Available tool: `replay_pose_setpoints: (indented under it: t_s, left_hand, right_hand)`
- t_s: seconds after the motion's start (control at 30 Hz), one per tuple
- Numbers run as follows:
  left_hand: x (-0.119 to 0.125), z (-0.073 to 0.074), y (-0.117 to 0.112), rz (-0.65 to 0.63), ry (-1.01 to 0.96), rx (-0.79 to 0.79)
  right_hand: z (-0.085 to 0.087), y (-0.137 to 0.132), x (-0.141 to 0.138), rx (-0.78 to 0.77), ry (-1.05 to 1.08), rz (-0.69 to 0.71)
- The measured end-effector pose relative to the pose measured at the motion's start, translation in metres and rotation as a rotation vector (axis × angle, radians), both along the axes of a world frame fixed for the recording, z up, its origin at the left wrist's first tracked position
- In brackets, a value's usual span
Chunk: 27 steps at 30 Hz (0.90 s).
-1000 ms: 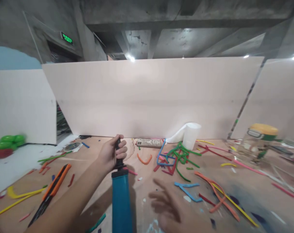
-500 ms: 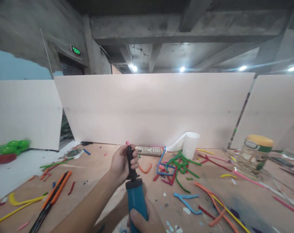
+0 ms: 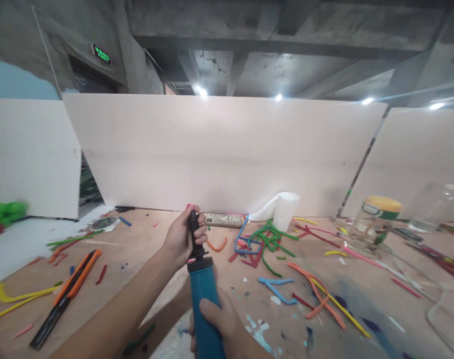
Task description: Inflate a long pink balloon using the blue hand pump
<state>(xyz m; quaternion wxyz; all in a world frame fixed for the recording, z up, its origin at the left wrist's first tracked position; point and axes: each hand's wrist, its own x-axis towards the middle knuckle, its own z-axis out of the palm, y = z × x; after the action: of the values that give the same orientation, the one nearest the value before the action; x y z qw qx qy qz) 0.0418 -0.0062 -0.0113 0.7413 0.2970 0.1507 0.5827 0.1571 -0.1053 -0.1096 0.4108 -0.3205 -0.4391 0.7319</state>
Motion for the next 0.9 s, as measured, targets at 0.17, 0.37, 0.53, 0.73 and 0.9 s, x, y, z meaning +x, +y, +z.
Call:
replay_pose_setpoints:
  t_s: [0.17, 0.37, 0.53, 0.73, 0.9]
  left_hand:
    - [0.0, -0.003, 0.002, 0.043, -0.002, -0.011]
    - [-0.002, -0.003, 0.004, 0.051, 0.0, 0.002]
    - [0.0, -0.006, 0.012, 0.066, 0.057, -0.081]
    - [0.006, -0.015, 0.03, 0.131, 0.128, -0.09]
    - [0.001, -0.031, 0.064, 0.173, 0.196, -0.178]
  right_hand:
    - [0.003, 0.0, -0.001, -0.035, -0.015, -0.007]
    - [0.005, -0.001, -0.003, 0.016, 0.015, 0.026]
    - [-0.006, 0.007, -0.004, 0.013, 0.053, 0.033]
    - [-0.002, 0.016, -0.006, -0.045, 0.032, 0.02]
    - [0.018, 0.02, -0.027, -0.28, -0.039, -0.053]
